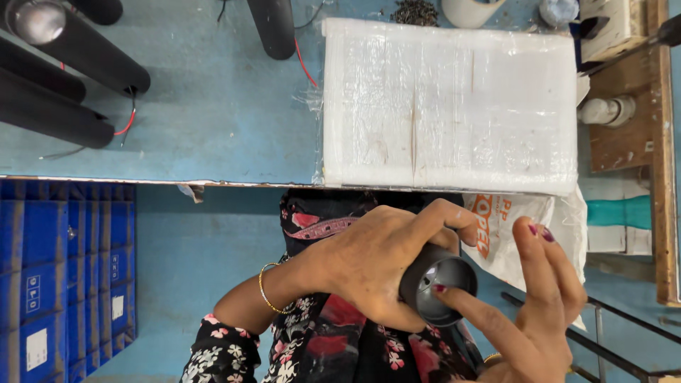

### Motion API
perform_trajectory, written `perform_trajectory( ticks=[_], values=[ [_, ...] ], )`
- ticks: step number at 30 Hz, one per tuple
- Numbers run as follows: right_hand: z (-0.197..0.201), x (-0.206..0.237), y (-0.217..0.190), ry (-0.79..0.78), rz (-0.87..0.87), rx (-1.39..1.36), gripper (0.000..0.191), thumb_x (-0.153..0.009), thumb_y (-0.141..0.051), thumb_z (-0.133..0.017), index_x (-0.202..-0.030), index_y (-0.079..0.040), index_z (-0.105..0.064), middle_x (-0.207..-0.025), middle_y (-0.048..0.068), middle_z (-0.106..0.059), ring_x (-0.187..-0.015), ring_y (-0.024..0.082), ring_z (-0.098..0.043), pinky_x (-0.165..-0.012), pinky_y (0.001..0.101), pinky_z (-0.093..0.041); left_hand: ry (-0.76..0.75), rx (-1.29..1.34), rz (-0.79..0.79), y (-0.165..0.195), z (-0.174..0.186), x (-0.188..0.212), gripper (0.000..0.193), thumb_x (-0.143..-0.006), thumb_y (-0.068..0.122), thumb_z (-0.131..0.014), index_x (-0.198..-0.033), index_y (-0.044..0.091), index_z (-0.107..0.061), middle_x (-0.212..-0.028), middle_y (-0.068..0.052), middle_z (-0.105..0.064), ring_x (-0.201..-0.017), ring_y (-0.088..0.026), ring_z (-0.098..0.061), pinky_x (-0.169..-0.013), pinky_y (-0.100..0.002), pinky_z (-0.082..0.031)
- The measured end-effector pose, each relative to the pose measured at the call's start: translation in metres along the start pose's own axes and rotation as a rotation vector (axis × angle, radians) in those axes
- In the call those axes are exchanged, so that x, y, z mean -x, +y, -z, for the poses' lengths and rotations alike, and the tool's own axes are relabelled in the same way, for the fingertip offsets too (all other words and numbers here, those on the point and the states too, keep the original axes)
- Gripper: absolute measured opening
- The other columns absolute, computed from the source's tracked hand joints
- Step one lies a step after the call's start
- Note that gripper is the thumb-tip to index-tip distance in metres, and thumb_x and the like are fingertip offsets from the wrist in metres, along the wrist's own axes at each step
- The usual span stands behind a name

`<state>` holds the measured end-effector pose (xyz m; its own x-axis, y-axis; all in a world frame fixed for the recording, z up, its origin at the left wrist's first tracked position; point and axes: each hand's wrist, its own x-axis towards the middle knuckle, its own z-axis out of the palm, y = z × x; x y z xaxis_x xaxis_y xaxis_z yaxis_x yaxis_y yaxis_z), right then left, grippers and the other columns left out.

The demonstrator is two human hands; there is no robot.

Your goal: The person assembles cylindrical LED light fixtures by inserting LED modules into black housings and securing them with metal rings. She handles multiple units one at a time, placing finished items on the table.

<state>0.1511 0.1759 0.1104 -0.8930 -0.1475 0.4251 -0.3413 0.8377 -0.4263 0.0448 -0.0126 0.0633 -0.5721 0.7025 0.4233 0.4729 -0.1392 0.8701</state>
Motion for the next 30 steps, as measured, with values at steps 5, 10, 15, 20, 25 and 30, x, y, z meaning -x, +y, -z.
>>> perform_trajectory(
  ticks=[5, 10, 15, 20, 25, 30],
  values=[
    [-0.001, -0.01, -0.009, -0.074, 0.0, -0.014, 0.077, -0.084, -0.083, -0.047, -0.098, -0.012, -0.076, -0.154, 0.024, -0.044, -0.146, 0.04, -0.036, -0.123, 0.0516, -0.031, -0.042, 0.035, 0.07, 0.002, -0.002, 0.003, 0.085, -0.067, 0.028, -0.084, -0.137, 0.009, -0.038, -0.095, -0.004, -0.073, -0.079, -0.027, -0.074, -0.067, -0.034, -0.055],
    [-0.001, -0.01, -0.005, -0.147, 0.045, -0.047, 0.075, -0.079, -0.078, -0.059, -0.098, -0.008, -0.074, -0.156, 0.026, -0.041, -0.147, 0.04, -0.035, -0.121, 0.0527, -0.032, -0.032, 0.012, 0.071, 0.002, -0.005, 0.006, 0.091, -0.065, 0.027, -0.083, -0.14, 0.008, -0.036, -0.095, -0.006, -0.072, -0.079, -0.028, -0.074, -0.064, -0.036, -0.054],
    [-0.001, -0.003, -0.007, -0.191, 0.076, 0.02, 0.07, -0.076, -0.071, -0.069, -0.099, -0.005, -0.073, -0.157, 0.03, -0.036, -0.148, 0.041, -0.033, -0.118, 0.0526, -0.03, 0.007, -0.003, 0.03, 0.003, -0.005, 0.008, 0.089, -0.066, 0.025, -0.083, -0.138, 0.006, -0.034, -0.104, -0.009, -0.072, -0.086, -0.029, -0.074, -0.069, -0.036, -0.057],
    [-0.004, 0.002, -0.003, -0.228, 0.095, 0.043, 0.068, -0.077, -0.069, -0.069, -0.098, -0.005, -0.073, -0.157, 0.032, -0.034, -0.148, 0.043, -0.032, -0.119, 0.053, -0.027, 0.024, -0.01, 0.028, 0.003, -0.007, 0.01, 0.086, -0.069, 0.028, -0.085, -0.135, 0.005, -0.035, -0.111, -0.009, -0.07, -0.09, -0.027, -0.075, -0.071, -0.036, -0.058],
    [-0.004, 0.004, -0.004, -0.221, 0.099, 0.041, 0.064, -0.079, -0.068, -0.068, -0.1, -0.007, -0.074, -0.158, 0.032, -0.034, -0.147, 0.043, -0.033, -0.119, 0.0533, -0.026, -0.009, -0.005, 0.038, 0.005, -0.006, 0.012, 0.086, -0.07, 0.03, -0.085, -0.135, 0.004, -0.035, -0.109, -0.01, -0.071, -0.09, -0.029, -0.075, -0.071, -0.037, -0.057],
    [-0.003, 0.0, 0.0, -0.201, 0.169, 0.05, 0.061, -0.08, -0.071, -0.068, -0.094, -0.012, -0.073, -0.157, 0.032, -0.034, -0.145, 0.043, -0.035, -0.118, 0.052, -0.028, -0.066, 0.011, 0.047, 0.005, -0.004, 0.012, 0.087, -0.071, 0.033, -0.085, -0.136, 0.003, -0.034, -0.106, -0.013, -0.072, -0.09, -0.032, -0.074, -0.072, -0.039, -0.057]
  ],
)
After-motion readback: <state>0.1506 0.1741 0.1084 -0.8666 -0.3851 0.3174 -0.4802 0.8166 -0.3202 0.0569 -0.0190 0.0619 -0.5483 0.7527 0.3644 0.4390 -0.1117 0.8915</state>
